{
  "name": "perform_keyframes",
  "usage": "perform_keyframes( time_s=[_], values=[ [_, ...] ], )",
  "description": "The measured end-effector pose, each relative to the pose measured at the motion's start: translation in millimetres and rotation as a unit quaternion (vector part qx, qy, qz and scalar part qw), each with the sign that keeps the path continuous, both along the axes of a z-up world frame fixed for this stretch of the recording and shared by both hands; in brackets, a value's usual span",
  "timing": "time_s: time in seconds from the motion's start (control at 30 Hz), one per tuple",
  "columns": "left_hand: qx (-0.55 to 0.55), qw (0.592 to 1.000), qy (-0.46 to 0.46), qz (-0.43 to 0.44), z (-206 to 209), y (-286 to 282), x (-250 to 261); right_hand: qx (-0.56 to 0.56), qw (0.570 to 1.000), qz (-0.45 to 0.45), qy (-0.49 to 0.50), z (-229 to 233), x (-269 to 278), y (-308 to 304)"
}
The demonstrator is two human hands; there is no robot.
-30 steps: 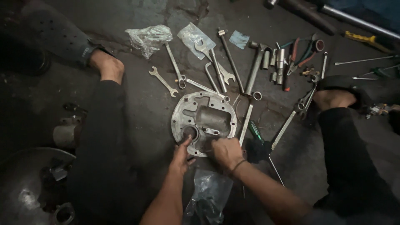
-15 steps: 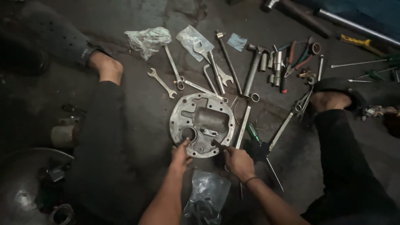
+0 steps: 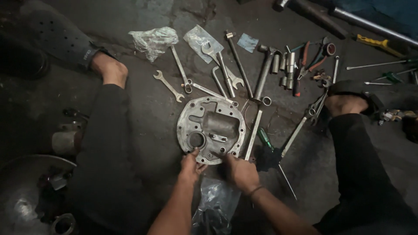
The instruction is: The person cleans a metal housing by hand with a cloth, scrapes its surface with a metal strip, and then uses a screwdriver to clear debris from the holes.
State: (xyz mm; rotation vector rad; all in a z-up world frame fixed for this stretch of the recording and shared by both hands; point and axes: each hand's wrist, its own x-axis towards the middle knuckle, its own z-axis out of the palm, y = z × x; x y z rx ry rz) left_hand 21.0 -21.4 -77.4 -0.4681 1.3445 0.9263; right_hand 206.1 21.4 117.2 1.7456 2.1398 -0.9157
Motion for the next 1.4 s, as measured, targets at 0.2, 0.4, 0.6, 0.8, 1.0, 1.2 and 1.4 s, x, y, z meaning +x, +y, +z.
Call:
perform_keyframes(
  time_s=[0.2, 0.4, 0.6, 0.8, 1.0, 1.2, 1.4],
  values=[
    [0.023, 1.0, 0.008, -0.012, 20, 4, -1, 0.019, 0.976, 0.205, -0.07, -21, -9, 15],
    [0.022, 0.999, 0.021, -0.043, 31, 4, -3, 0.074, 0.932, 0.335, -0.117, -14, -22, 25],
    [0.013, 0.998, 0.029, -0.048, 34, 8, -4, 0.002, 0.966, 0.244, -0.089, -17, -45, 14],
    [0.006, 0.999, 0.019, -0.04, 29, 4, -3, 0.02, 0.998, 0.056, -0.018, -61, -33, 0],
    [-0.003, 0.999, 0.031, -0.041, 16, 4, -5, -0.285, 0.915, -0.211, 0.193, -60, 6, -30],
    [0.0, 0.997, 0.047, -0.067, 8, 5, -1, -0.174, 0.957, 0.166, 0.16, -74, 34, -60],
    [-0.033, 0.978, 0.128, -0.158, 13, 3, -5, -0.21, 0.957, 0.201, -0.016, -75, 30, -46]
  ],
)
